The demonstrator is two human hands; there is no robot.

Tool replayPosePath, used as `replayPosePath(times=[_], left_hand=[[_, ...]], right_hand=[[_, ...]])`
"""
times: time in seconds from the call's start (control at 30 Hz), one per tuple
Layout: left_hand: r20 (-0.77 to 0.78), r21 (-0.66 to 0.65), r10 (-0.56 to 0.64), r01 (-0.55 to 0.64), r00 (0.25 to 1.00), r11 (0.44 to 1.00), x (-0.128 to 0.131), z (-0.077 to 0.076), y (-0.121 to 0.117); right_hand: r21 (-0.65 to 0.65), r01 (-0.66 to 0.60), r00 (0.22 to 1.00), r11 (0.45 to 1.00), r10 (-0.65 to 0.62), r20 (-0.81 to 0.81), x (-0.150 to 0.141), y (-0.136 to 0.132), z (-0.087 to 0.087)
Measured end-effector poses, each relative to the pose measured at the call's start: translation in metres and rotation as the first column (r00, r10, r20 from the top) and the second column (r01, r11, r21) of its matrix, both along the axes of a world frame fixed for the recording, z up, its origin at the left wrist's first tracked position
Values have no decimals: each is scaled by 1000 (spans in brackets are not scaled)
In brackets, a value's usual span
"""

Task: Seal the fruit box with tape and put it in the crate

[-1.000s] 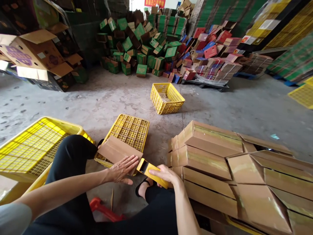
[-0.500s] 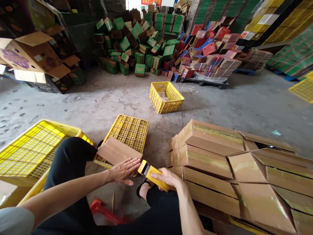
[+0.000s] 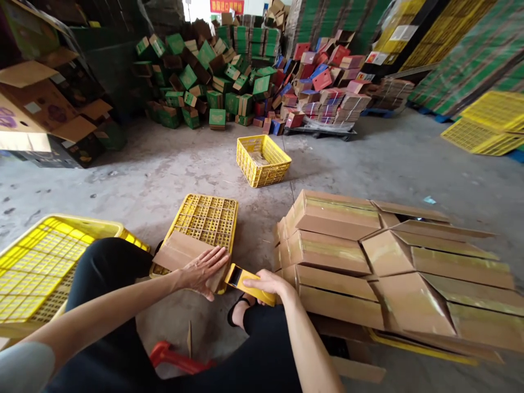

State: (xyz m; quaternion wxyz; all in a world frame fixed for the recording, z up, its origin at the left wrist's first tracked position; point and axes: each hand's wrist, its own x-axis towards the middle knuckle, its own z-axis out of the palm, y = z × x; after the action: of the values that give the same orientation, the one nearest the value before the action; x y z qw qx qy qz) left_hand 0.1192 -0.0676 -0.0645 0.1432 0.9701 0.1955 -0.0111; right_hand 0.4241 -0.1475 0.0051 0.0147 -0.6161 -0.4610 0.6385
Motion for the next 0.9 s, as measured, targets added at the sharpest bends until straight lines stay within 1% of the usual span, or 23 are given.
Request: replayPosePath(times=[0.07, 0.17, 0.33, 0.5, 0.6, 0.67, 0.73, 0.8, 0.83, 0.9], left_hand=[[3, 30, -6, 6, 1000, 1000, 2, 1, 5], [-14, 61, -2, 2, 1000, 998, 6, 0, 7], [-41, 49, -9, 11, 999, 999, 13, -1, 8], [-21, 8, -29, 29, 999, 1000, 18, 8, 10], [12, -6, -38, 38, 999, 999, 18, 17, 10], [51, -20, -44, 45, 998, 999, 15, 26, 11], [113, -46, -55, 60, 992, 997, 10, 39, 13], [201, -87, -64, 83, 977, 993, 2, 55, 16], [254, -112, -62, 93, 965, 989, -3, 63, 17], [370, -159, -42, 108, 928, 981, -14, 79, 21]], right_hand=[[-1, -13, 1000, 1000, 13, 3, -2, 2, -2], [-6, -26, 1000, 1000, 26, -4, -4, 4, -4], [-16, -26, 1000, 1000, 26, 13, -7, 8, -4], [14, -46, 997, 999, 45, 62, -13, 12, 2], [29, -67, 993, 997, 64, 99, -17, 9, 12], [37, -65, 992, 997, 60, 114, -19, 5, 25], [51, -59, 991, 997, 53, 126, -20, 3, 45], [63, -72, 989, 995, 63, 137, -20, 3, 75], [39, -81, 984, 996, 74, 163, -21, 5, 92], [36, -92, 976, 995, 83, 203, -27, 14, 129]])
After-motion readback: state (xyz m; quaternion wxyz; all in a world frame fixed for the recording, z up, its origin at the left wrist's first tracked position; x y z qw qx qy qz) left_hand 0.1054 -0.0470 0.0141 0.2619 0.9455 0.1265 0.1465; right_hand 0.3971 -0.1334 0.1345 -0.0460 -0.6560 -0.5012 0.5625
